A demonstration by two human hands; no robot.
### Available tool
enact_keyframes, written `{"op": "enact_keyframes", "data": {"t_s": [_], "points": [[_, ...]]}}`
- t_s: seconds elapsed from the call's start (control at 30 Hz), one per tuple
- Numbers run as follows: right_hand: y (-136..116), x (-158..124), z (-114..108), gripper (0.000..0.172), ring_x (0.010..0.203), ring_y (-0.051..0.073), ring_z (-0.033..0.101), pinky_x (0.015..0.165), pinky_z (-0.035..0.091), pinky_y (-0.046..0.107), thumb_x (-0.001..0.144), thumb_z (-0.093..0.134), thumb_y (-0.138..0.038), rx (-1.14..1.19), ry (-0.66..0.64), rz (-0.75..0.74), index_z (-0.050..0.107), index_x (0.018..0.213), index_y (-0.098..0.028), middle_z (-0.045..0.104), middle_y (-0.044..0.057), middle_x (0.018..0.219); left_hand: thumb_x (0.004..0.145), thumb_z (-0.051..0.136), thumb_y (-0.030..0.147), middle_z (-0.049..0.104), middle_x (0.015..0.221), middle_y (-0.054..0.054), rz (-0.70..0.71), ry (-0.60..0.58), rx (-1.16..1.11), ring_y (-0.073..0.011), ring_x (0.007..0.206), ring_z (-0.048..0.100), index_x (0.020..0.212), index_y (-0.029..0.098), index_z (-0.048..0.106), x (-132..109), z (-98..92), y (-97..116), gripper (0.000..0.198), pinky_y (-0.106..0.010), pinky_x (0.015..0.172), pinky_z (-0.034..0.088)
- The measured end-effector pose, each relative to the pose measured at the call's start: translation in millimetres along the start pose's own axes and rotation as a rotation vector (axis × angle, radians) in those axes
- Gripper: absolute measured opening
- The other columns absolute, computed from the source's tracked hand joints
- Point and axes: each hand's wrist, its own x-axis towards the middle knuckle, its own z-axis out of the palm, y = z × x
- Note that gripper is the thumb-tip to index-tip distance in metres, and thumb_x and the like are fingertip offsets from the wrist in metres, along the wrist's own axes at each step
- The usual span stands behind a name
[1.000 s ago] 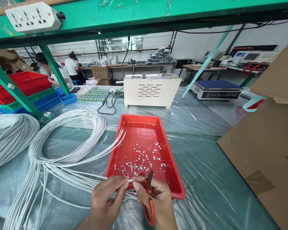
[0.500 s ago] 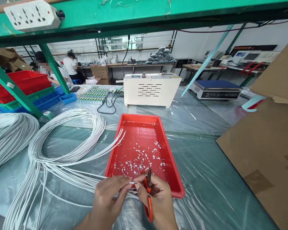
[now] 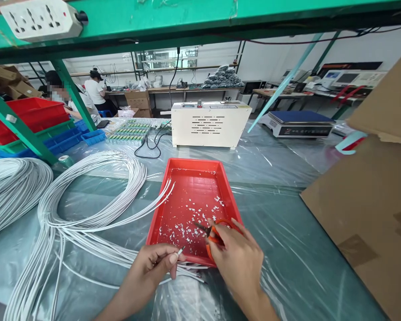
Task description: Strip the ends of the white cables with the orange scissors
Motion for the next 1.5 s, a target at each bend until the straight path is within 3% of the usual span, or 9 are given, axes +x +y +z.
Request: {"op": "enact_keyframes", "data": {"t_s": [0.2, 0.33, 0.43, 0.53, 0.7, 0.83, 1.07, 1.3, 1.5], "points": [[6, 6, -2, 0.009, 0.075, 0.024, 0.062, 0.061, 0.043, 0.029, 0.07, 0.055, -0.027, -0.28, -0.189, 0.104, 0.061, 0.066, -0.022, 0.068, 0.001, 0.064, 0.083, 0.047, 0.034, 0.049, 0.048, 0.002, -0.032, -0.022, -0.107, -0.01, 0.051, 0.044, 0.065, 0.012, 0.063, 0, -3.3, 2, 0.033, -0.02, 0.055, 0.036], [6, 4, -3, 0.011, 0.086, 0.026, 0.06, 0.056, 0.039, 0.027, 0.07, 0.055, -0.029, -0.301, -0.238, 0.16, 0.06, 0.062, -0.024, 0.068, 0.001, 0.064, 0.083, 0.047, 0.031, 0.062, 0.055, -0.002, -0.002, -0.075, 0.138, -0.0128, 0.051, 0.053, 0.077, 0.015, 0.068, -8, -0.9, -8, 0.027, -0.021, 0.05, 0.038], [7, 3, -3, 0.013, 0.086, 0.026, 0.06, 0.052, 0.036, 0.026, 0.07, 0.055, -0.03, -0.285, -0.28, 0.187, 0.056, 0.058, -0.024, 0.066, 0.0, 0.061, 0.073, 0.06, 0.022, 0.069, 0.093, -0.005, 0.141, -0.31, 0.485, -0.0174, 0.064, 0.063, 0.091, 0.022, 0.067, -15, -1.8, -21, 0.02, -0.024, 0.06, 0.046], [7, 2, -2, 0.011, 0.087, 0.026, 0.058, 0.052, 0.036, 0.026, 0.071, 0.055, -0.031, -0.232, -0.277, 0.188, 0.056, 0.061, -0.024, 0.065, -0.001, 0.061, 0.063, 0.07, 0.022, 0.048, 0.128, -0.011, 0.152, -0.434, 0.654, -0.0186, 0.064, 0.065, 0.117, 0.022, 0.053, -21, -5.8, -31, 0.056, -0.031, 0.068, 0.05], [7, -3, 0, 0.013, 0.092, 0.027, 0.057, 0.056, 0.038, 0.027, 0.074, 0.05, -0.032, -0.15, -0.221, 0.151, 0.058, 0.066, -0.024, 0.065, 0.001, 0.062, 0.075, 0.059, 0.024, 0.056, 0.12, -0.007, 0.222, -0.186, 0.614, -0.0196, 0.097, 0.059, 0.12, 0.024, 0.05, -24, -12.1, -28, 0.046, -0.027, 0.081, 0.047], [8, -7, 2, 0.014, 0.093, 0.027, 0.056, 0.062, 0.041, 0.029, 0.075, 0.049, -0.03, -0.093, -0.201, 0.132, 0.058, 0.066, -0.024, 0.065, 0.0, 0.063, 0.083, 0.047, 0.024, 0.067, 0.091, -0.004, 0.248, -0.009, 0.621, -0.0143, 0.073, 0.063, 0.104, 0.022, 0.061, -16, -14.6, -13, 0.025, -0.021, 0.064, 0.048], [6, -7, 2, 0.015, 0.078, 0.021, 0.06, 0.079, 0.041, 0.034, 0.079, 0.048, -0.03, 0.042, -0.174, 0.019, 0.062, 0.081, -0.023, 0.068, 0.002, 0.081, 0.084, 0.046, 0.025, 0.066, 0.093, -0.006, 0.108, 0.141, 1.061, -0.0205, 0.084, 0.063, 0.101, 0.023, 0.06, 43, -23.1, 21, 0.022, -0.027, 0.07, 0.045], [6, -9, 3, 0.011, 0.078, 0.021, 0.058, 0.068, 0.043, 0.031, 0.075, 0.054, -0.031, 0.045, -0.209, 0.11, 0.055, 0.07, -0.022, 0.064, 0.002, 0.074, 0.08, 0.045, 0.007, 0.065, 0.085, -0.02, 0.004, 0.274, 1.076, -0.0291, 0.081, 0.063, 0.112, 0.007, 0.048, 116, -27.8, 0, 0.032, -0.036, 0.068, 0.044], [3, -7, -2, 0.019, 0.07, 0.019, 0.054, 0.067, 0.041, 0.028, 0.076, 0.054, -0.035, 0.071, -0.174, 0.141, 0.049, 0.063, -0.021, 0.059, 0.001, 0.064, 0.081, 0.044, 0.008, 0.066, 0.083, -0.012, 0.101, 0.265, 0.885, -0.0236, 0.079, 0.063, 0.113, 0.013, 0.047, 111, -24.7, -8, 0.033, -0.032, 0.07, 0.044]]}}
